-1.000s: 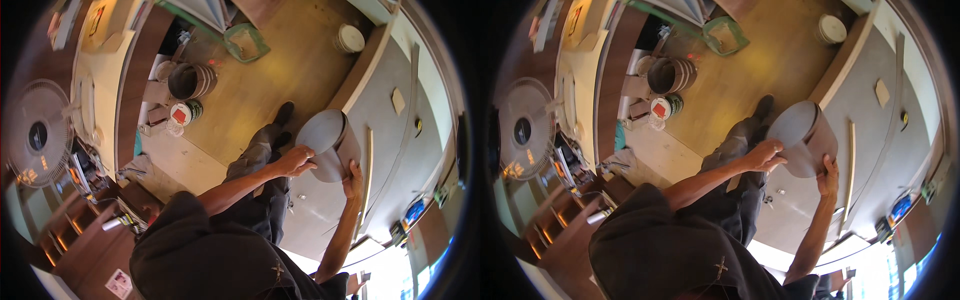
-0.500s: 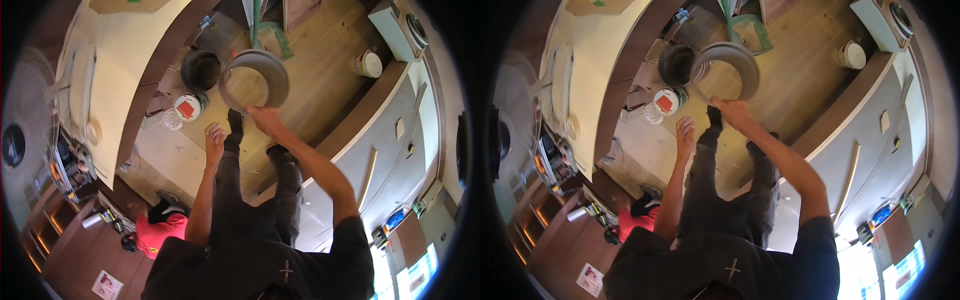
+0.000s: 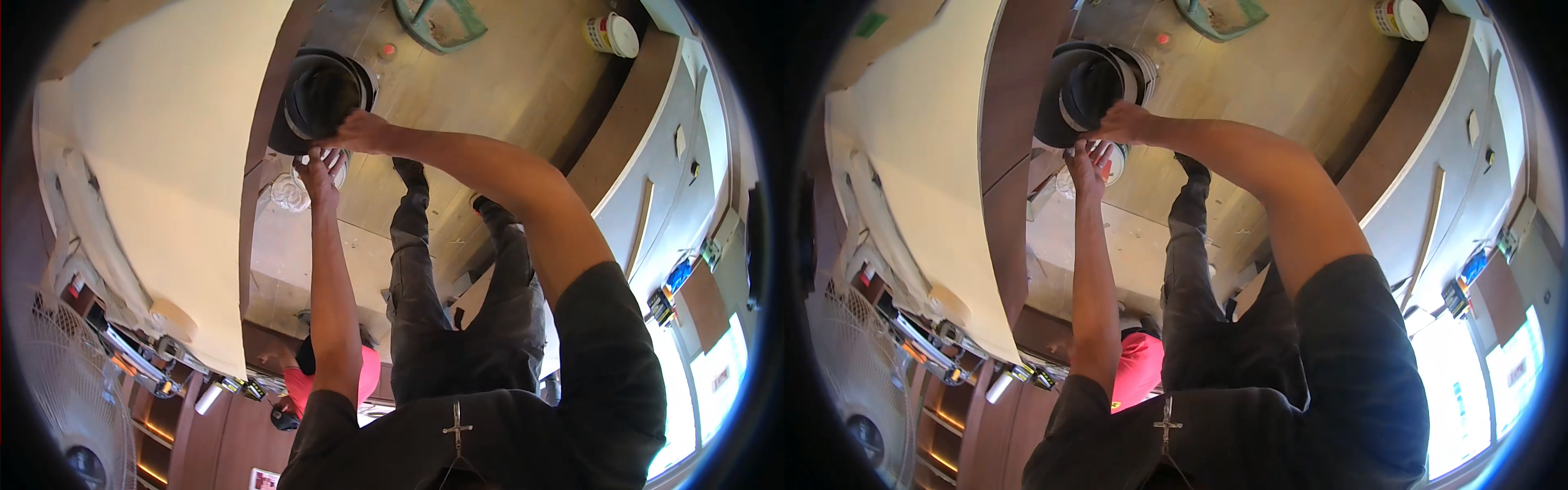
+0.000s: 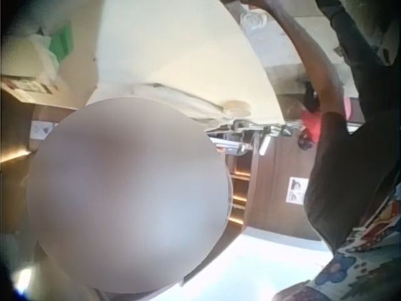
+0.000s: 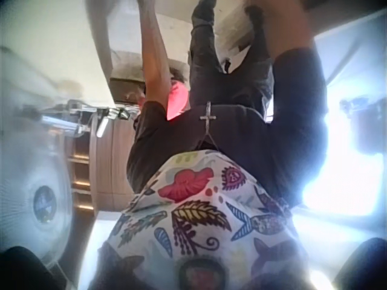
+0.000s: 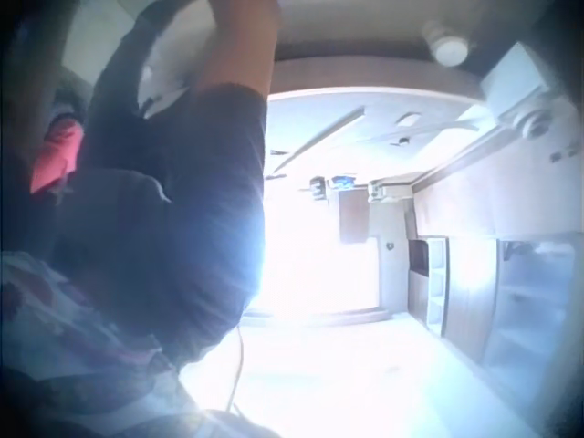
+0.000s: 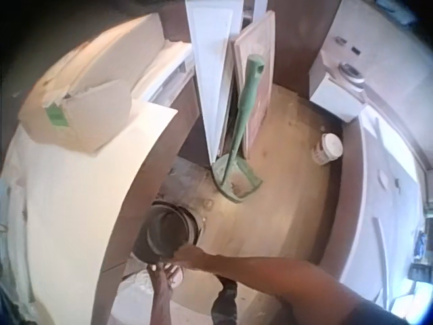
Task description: The person handles various wooden panels and trim pieces in a workshop, positioning them on a large workbench. They use a utility knife to cut materials and a tape measure to mark dimensions. The person also wipes the surface of a large panel with a cloth and organizes tools and materials around the workspace.
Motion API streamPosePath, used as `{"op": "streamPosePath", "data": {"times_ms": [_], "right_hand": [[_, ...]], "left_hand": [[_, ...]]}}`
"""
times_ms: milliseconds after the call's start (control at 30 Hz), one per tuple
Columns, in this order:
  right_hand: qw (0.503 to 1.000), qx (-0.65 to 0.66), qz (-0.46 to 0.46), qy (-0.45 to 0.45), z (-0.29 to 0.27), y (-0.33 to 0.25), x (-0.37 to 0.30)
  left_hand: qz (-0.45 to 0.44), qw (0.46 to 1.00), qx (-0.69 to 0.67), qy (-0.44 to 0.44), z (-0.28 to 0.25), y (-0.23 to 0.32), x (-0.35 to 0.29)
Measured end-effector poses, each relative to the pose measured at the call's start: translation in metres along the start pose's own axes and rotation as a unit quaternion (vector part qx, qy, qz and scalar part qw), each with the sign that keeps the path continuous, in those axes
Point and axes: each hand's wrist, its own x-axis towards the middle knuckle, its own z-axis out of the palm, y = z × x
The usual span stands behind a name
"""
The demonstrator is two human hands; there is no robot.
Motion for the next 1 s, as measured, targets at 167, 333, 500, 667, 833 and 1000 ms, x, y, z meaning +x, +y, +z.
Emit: {"op": "streamPosePath", "data": {"times_ms": [167, 333, 500, 667, 833, 1000], "right_hand": [[1.0, -0.015, 0.025, -0.005, 0.022, 0.005, 0.009], [0.998, -0.05, 0.047, 0.001, 0.053, 0.008, -0.004], [0.996, -0.045, 0.082, 0.013, 0.066, 0.001, 0.008], [0.996, -0.043, 0.079, -0.003, 0.071, 0.005, 0.014], [0.994, -0.004, 0.106, -0.028, 0.081, 0.016, 0.011], [0.994, -0.011, 0.103, -0.042, 0.092, 0.017, 0.009]], "left_hand": [[-0.029, 0.994, -0.035, -0.098, -0.015, -0.011, 0.042], [-0.048, 0.996, -0.027, -0.074, -0.007, -0.04, 0.062], [-0.012, 0.998, -0.024, -0.061, -0.013, -0.041, 0.079], [-0.052, 0.993, -0.003, -0.109, -0.025, -0.041, 0.098], [-0.098, 0.989, -0.005, -0.11, -0.017, -0.053, 0.118], [-0.14, 0.985, -0.031, -0.098, -0.023, -0.061, 0.121]]}}
